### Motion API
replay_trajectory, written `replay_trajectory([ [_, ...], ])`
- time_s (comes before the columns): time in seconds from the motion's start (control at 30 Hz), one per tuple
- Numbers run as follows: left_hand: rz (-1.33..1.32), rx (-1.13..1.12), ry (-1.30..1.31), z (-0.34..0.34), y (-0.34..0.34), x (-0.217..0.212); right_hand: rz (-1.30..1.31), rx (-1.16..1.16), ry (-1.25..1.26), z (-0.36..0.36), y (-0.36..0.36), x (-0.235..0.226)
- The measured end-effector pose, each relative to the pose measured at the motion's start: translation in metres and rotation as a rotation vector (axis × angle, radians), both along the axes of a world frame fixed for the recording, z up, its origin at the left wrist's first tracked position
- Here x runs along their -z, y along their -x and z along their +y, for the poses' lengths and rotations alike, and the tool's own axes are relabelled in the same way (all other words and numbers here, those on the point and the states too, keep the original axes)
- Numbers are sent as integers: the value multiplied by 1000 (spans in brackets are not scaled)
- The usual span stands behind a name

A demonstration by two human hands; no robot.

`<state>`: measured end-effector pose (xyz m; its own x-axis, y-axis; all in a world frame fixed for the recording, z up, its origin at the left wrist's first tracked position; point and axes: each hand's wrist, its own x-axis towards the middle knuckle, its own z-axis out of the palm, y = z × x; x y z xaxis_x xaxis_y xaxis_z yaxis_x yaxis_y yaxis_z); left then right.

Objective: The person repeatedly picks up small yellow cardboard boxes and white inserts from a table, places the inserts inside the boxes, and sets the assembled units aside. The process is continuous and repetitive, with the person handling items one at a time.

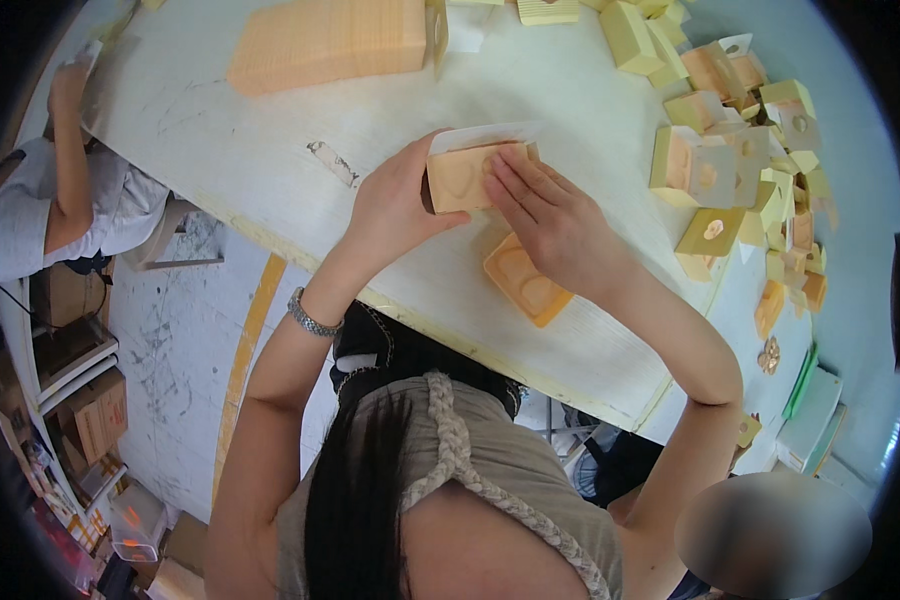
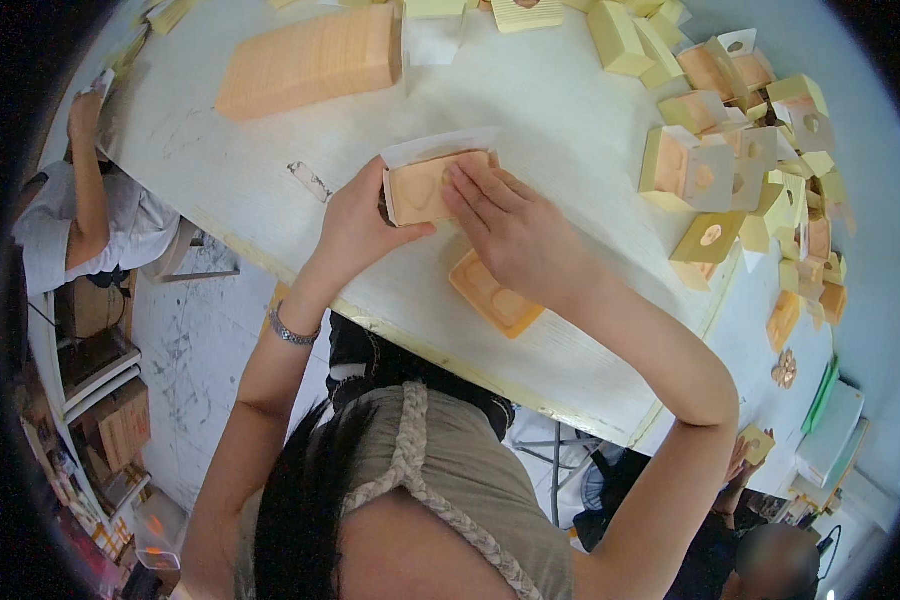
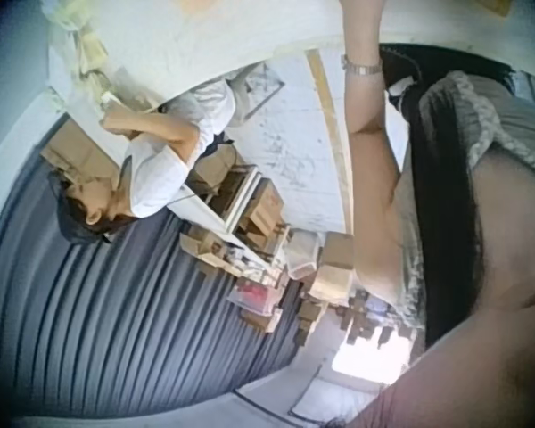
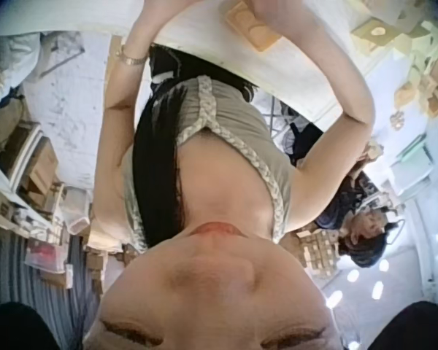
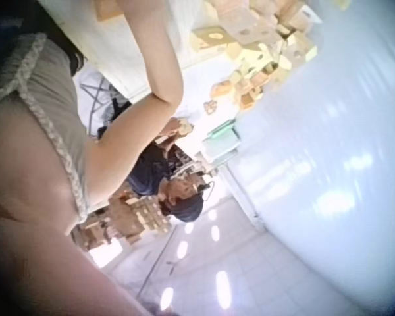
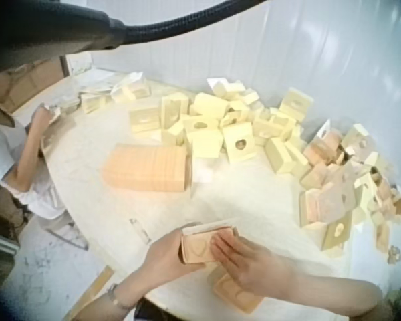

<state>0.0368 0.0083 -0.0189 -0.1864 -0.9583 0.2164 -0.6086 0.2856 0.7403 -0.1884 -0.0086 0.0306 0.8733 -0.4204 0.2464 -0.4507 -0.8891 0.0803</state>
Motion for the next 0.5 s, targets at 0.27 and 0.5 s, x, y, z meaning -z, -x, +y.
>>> replay_trajectory([
  [0.27, -5, -4, -73, 0, 1, -1, 78, 73, 21, -10, 7, -10],
  [0.5, -39, -19, -84, 5, 2, 1, 174, 154, -31, -11, 3, -16],
])
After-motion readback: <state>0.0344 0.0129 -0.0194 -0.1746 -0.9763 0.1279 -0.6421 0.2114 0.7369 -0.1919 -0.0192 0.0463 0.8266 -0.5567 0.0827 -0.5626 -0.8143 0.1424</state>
